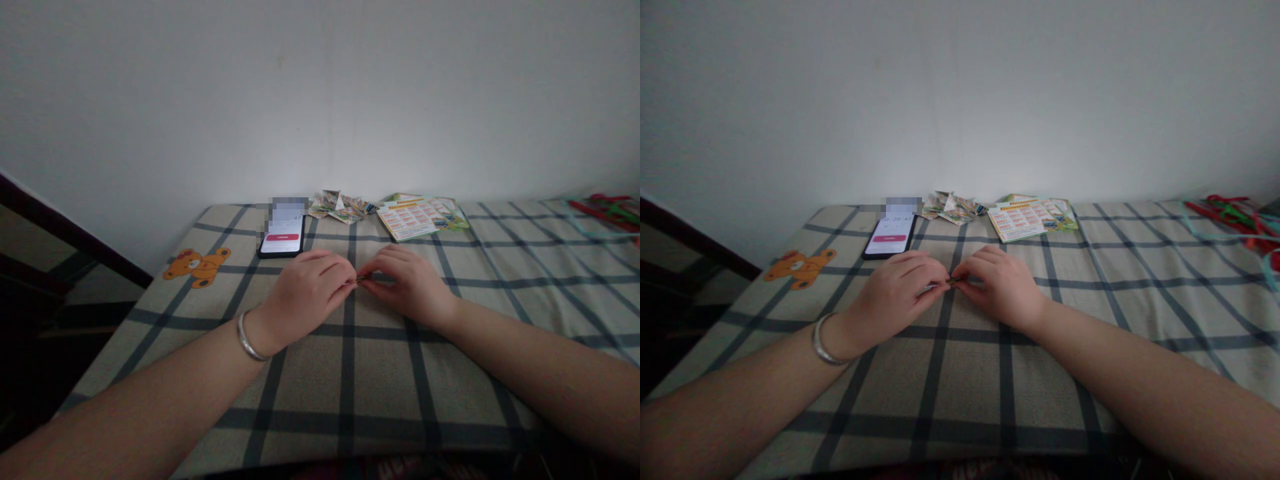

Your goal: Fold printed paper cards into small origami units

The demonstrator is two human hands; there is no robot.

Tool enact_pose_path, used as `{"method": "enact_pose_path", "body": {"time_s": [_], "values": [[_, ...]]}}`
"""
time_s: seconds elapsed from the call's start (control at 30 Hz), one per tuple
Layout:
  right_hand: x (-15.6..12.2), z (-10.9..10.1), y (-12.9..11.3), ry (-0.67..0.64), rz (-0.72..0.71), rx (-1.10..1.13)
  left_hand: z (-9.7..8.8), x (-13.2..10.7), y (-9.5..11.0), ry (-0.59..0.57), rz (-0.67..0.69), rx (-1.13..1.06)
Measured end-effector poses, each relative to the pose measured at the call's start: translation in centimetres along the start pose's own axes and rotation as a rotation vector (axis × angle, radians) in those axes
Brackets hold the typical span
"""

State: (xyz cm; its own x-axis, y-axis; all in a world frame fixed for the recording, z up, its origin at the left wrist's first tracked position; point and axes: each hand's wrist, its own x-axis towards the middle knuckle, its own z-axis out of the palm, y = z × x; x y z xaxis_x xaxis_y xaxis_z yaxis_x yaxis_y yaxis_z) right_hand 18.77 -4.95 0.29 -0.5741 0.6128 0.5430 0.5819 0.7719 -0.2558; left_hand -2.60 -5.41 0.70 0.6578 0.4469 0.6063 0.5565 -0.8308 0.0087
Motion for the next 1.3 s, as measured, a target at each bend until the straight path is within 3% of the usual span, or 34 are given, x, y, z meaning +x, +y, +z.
{"method": "enact_pose_path", "body": {"time_s": [0.53,0.97,1.3], "values": [[-0.18,-0.19,0.05,0.0,0.08,-0.006,-0.02,-0.04,-0.1,-0.059,-0.147,0.002],[-0.34,-0.07,0.72,0.025,0.293,0.095,0.24,-0.11,-0.3,-0.038,-0.344,-0.015],[-0.31,0.11,0.36,-0.013,0.135,0.144,0.21,-0.09,-0.32,-0.028,-0.251,-0.163]]}}
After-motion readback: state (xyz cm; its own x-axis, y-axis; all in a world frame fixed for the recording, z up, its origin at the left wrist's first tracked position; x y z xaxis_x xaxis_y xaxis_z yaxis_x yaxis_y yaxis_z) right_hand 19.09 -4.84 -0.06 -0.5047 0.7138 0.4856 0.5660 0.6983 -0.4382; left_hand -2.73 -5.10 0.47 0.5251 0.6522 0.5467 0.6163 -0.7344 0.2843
